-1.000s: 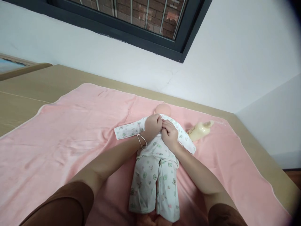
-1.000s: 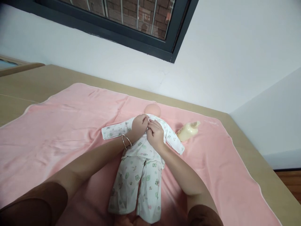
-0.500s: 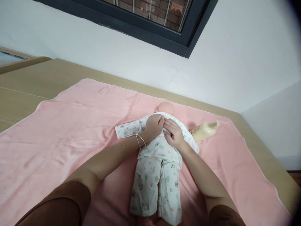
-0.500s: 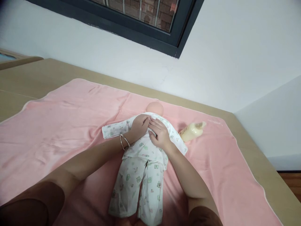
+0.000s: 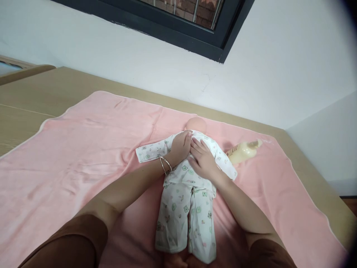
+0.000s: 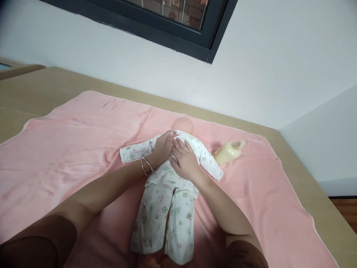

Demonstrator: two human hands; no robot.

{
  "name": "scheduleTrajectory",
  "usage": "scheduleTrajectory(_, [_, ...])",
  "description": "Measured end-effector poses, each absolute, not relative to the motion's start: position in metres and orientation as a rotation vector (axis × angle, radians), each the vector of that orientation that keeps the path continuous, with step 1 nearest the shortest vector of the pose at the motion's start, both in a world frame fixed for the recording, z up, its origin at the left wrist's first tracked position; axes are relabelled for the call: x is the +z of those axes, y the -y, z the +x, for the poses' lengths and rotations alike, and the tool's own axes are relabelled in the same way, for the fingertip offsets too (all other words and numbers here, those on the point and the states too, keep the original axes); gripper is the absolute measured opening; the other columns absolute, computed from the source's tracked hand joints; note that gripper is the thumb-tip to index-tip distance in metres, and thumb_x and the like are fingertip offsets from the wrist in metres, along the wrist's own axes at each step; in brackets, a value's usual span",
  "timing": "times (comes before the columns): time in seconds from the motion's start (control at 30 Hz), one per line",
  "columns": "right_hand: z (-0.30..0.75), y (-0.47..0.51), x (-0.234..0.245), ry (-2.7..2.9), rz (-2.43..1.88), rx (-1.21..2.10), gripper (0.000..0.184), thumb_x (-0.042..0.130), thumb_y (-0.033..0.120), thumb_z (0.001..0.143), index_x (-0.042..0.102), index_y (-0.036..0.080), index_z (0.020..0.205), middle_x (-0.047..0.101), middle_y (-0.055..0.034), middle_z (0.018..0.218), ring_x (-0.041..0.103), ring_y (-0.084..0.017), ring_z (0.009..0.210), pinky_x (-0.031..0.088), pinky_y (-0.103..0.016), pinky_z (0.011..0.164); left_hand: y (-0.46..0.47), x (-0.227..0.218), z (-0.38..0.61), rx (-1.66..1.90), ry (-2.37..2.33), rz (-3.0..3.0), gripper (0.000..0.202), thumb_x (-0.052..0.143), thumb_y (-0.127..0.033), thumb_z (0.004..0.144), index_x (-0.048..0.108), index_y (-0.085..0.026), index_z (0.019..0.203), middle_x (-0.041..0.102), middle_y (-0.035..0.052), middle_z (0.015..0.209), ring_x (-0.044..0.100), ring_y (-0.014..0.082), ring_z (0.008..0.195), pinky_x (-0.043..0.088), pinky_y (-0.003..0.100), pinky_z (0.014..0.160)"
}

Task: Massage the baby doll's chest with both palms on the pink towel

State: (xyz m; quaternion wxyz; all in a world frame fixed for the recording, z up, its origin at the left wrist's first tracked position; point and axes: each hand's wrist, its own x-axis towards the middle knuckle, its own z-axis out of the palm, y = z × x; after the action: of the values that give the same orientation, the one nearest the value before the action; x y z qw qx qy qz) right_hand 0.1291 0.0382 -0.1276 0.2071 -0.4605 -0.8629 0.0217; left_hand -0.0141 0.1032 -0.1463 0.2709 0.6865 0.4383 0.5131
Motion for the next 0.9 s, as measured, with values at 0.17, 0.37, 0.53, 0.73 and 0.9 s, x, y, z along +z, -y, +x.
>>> scheduleTrajectory(0.17, [0.148,-0.058,-0.129,2.165,-1.545,0.129,0.056,0.036,0.038,0.104,0.045,0.014,0.154,0.041,-0.016,0.162,0.032,-0.031,0.154,0.026,-0.06,0.125,-0.104,-0.147,-0.014,1.426,-1.146,1.899,0.038,0.031,-0.034,0.105,0.066,-0.019,0.106,0.075,0.0113,0.11,0.069,0.0234,0.107,0.052,0.039,0.1])
scheduleTrajectory(0.37, [0.1,-0.015,-0.13,2.235,-1.659,-0.038,0.066,0.048,0.035,0.098,0.04,0.001,0.154,0.031,-0.0245,0.165,0.019,-0.043,0.156,0.017,-0.067,0.125,-0.108,-0.149,-0.014,1.409,-1.165,1.843,0.038,0.032,-0.035,0.105,0.067,-0.02,0.104,0.076,0.0097,0.109,0.07,0.0227,0.106,0.053,0.038,0.099])
scheduleTrajectory(0.53, [0.122,-0.038,-0.125,2.389,-1.354,0.085,0.048,0.043,0.034,0.101,0.057,0.019,0.145,0.048,-0.0091,0.158,0.03,-0.03,0.155,0.017,-0.061,0.128,-0.107,-0.144,-0.016,1.342,-1.236,1.854,0.033,0.035,-0.033,0.103,0.067,-0.022,0.099,0.076,0.0081,0.105,0.07,0.0225,0.102,0.053,0.035,0.094])
scheduleTrajectory(0.73, [0.15,-0.065,-0.135,2.027,-1.498,0.108,0.049,0.034,0.031,0.103,0.06,0.014,0.142,0.054,-0.0151,0.153,0.043,-0.028,0.148,0.031,-0.056,0.124,-0.107,-0.143,-0.016,1.325,-1.233,1.905,0.033,0.035,-0.032,0.103,0.066,-0.022,0.099,0.076,0.0083,0.106,0.069,0.0226,0.103,0.052,0.036,0.096])
scheduleTrajectory(0.9, [0.115,-0.025,-0.131,2.078,-1.727,0.002,0.058,0.04,0.035,0.102,0.043,0.007,0.154,0.035,-0.0229,0.163,0.025,-0.041,0.155,0.029,-0.065,0.122,-0.11,-0.147,-0.016,1.357,-1.225,1.879,0.035,0.034,-0.033,0.103,0.067,-0.022,0.1,0.076,0.008,0.107,0.069,0.0227,0.104,0.052,0.037,0.096])
